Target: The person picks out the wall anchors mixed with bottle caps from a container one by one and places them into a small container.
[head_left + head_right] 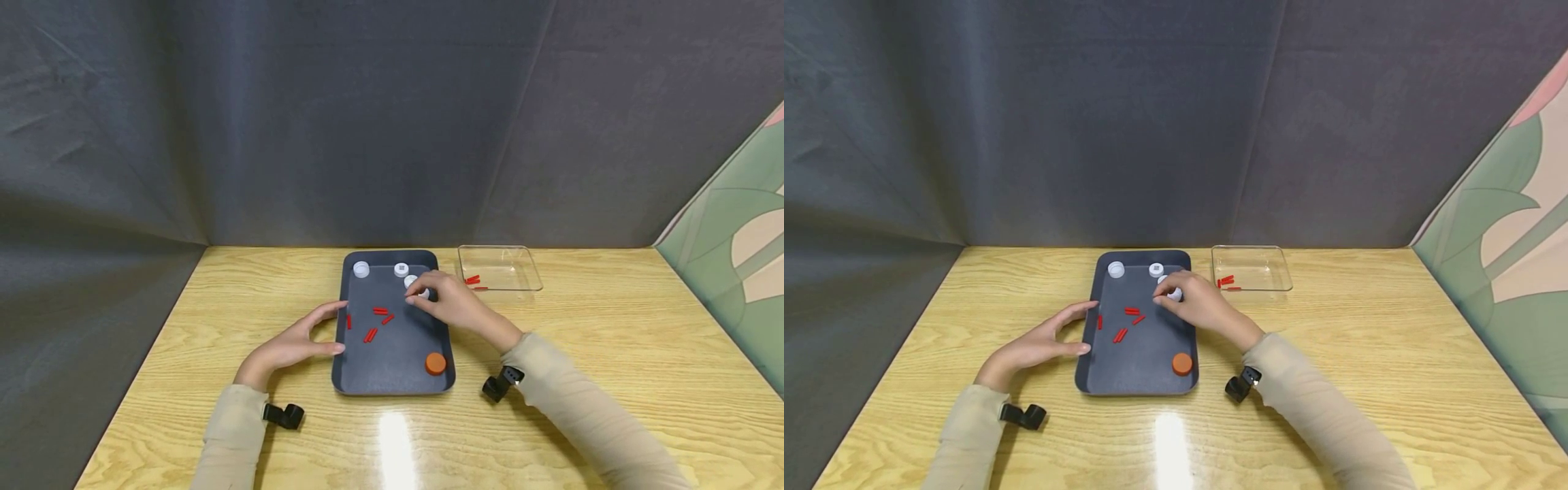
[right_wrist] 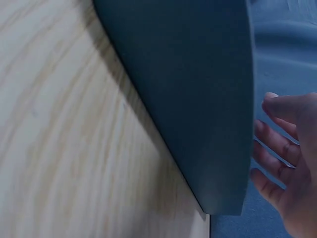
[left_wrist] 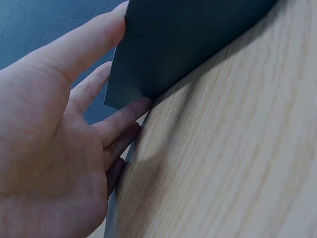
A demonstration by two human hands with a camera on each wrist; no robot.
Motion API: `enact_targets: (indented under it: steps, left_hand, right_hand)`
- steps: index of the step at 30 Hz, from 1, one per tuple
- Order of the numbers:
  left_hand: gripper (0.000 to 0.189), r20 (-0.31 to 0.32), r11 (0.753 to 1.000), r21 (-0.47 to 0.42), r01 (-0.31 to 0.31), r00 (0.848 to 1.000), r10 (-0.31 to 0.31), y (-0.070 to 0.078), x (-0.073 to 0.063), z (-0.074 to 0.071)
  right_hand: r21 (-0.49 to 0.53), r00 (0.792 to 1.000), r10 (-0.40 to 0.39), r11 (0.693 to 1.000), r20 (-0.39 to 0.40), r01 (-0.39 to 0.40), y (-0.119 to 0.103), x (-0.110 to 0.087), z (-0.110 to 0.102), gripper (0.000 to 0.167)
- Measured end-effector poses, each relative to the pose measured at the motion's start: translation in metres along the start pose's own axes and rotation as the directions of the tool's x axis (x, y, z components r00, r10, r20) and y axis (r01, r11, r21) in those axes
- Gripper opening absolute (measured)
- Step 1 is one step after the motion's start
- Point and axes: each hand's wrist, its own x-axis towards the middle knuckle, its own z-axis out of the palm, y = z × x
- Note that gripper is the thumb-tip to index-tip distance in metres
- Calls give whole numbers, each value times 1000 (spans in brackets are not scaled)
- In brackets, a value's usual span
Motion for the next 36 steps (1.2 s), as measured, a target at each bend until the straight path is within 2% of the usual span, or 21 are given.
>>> enact_targets:
  steps: [10,22,36]
  left_hand:
    - [81,-7,1000,12,5,1000,-5,-1,1,0]
    - [80,-10,1000,12,15,1000,-15,0,1,0]
    - [79,-11,1000,14,17,1000,-17,-2,1,0]
  right_hand:
    - [-39,996,-7,999,84,10,2,6,14,9]
    - [-86,985,-55,994,166,70,3,12,22,7]
    - [-157,980,-48,984,195,79,3,20,28,5]
